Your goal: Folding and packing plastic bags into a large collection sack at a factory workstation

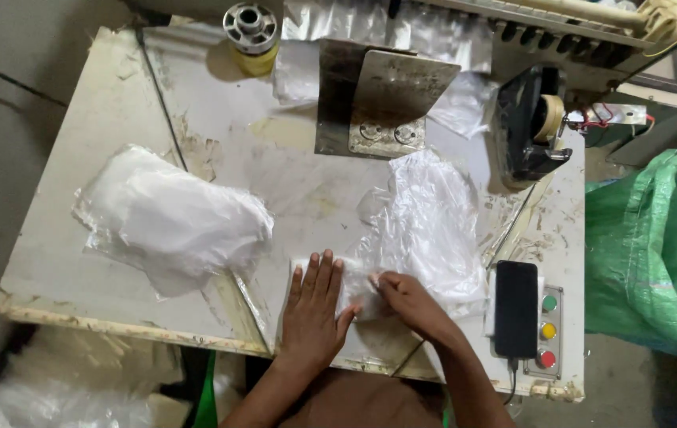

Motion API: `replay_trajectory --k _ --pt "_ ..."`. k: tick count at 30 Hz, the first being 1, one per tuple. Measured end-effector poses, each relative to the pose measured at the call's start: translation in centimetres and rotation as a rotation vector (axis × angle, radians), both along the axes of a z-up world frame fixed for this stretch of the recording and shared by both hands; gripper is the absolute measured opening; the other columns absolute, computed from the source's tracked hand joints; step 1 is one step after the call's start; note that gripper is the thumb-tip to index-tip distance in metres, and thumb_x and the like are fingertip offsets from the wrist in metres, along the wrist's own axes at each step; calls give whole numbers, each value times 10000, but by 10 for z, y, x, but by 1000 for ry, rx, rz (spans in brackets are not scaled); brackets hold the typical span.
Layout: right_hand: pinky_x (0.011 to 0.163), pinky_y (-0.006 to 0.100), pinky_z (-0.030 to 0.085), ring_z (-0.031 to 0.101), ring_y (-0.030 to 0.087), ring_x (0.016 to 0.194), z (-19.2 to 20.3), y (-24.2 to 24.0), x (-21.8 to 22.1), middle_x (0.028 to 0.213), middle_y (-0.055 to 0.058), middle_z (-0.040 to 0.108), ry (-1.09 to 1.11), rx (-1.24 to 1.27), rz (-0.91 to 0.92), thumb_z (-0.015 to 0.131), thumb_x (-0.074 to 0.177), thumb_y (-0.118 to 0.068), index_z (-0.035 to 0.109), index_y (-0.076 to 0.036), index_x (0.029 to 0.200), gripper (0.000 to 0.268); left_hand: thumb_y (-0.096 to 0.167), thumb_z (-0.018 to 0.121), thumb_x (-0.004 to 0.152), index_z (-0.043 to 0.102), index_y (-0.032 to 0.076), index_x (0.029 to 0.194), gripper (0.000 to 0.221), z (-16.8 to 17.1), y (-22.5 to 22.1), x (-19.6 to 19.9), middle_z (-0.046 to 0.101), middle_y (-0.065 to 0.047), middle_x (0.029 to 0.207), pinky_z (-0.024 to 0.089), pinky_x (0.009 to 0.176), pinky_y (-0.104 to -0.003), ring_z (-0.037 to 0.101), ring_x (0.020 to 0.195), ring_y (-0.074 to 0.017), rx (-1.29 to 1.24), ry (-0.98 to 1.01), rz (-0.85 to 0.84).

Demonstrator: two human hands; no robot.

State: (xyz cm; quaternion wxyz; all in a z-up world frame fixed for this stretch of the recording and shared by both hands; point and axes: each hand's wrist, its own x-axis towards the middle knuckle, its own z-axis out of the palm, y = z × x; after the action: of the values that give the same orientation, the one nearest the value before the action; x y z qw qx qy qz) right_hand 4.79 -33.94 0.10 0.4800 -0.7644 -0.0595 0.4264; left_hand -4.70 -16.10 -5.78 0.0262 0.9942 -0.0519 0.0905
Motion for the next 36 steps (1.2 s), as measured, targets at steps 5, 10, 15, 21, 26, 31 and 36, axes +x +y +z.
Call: replay_trajectory --k 5,10,15,21,26,31,36 --pt "926 410 599 698 308 1162 31 -1 -22 1328 168 693 -903 -222 -237 523 1030 -213 641 -59 1344 369 539 595 991 294 18 1601 857 -2 -1 6 267 -186 1685 184 1283 -504 242 1574 -341 -341 -71 11" --pt "1289 478 118 87 320 1602 -43 15 -65 1724 71 169 -1187 -354 342 482 1004 -513 252 -132 1633 771 340 373 1054 204 38 1635 676 8 12 3 128 -154 1724 70 1313 -470 95 1606 -313 -167 49 -124" --pt "1270 532 77 145 349 1583 -67 10 -64 1681 66 320 -1122 -467 483 329 967 -759 341 -180 1621 874 351 503 996 362 45 1589 682 0 13 1 260 -147 1704 31 1290 -483 175 1593 -317 -202 87 -93" --pt "1282 540 -55 4 369 1608 -43 1 -27 1751 58 136 -1131 -775 367 253 968 -773 344 -249 1615 838 291 397 1062 371 102 1601 571 8 21 22 332 -143 1641 141 1277 -474 295 1534 -324 -299 68 -50" --pt "1113 439 325 346 325 1489 -68 1 -68 1681 60 321 -1229 -478 261 420 1061 -517 420 -212 1584 605 507 792 829 396 -36 1533 973 42 18 -2 667 -182 1054 507 750 -452 612 866 -311 -244 211 183" --pt "1063 430 404 480 339 1382 -44 2 -49 1514 104 493 -1164 -255 195 554 1043 -355 507 -134 1517 525 330 787 854 563 12 1368 645 29 25 6 627 -151 1082 514 749 -419 610 948 -321 -359 103 -11" --pt "941 429 464 559 307 1244 -62 5 -27 1307 98 597 -1053 -233 294 580 1002 -329 594 -124 1382 432 303 835 790 647 103 1072 393 -1 26 20 538 -57 988 464 713 -407 540 938 -294 -341 145 -156"
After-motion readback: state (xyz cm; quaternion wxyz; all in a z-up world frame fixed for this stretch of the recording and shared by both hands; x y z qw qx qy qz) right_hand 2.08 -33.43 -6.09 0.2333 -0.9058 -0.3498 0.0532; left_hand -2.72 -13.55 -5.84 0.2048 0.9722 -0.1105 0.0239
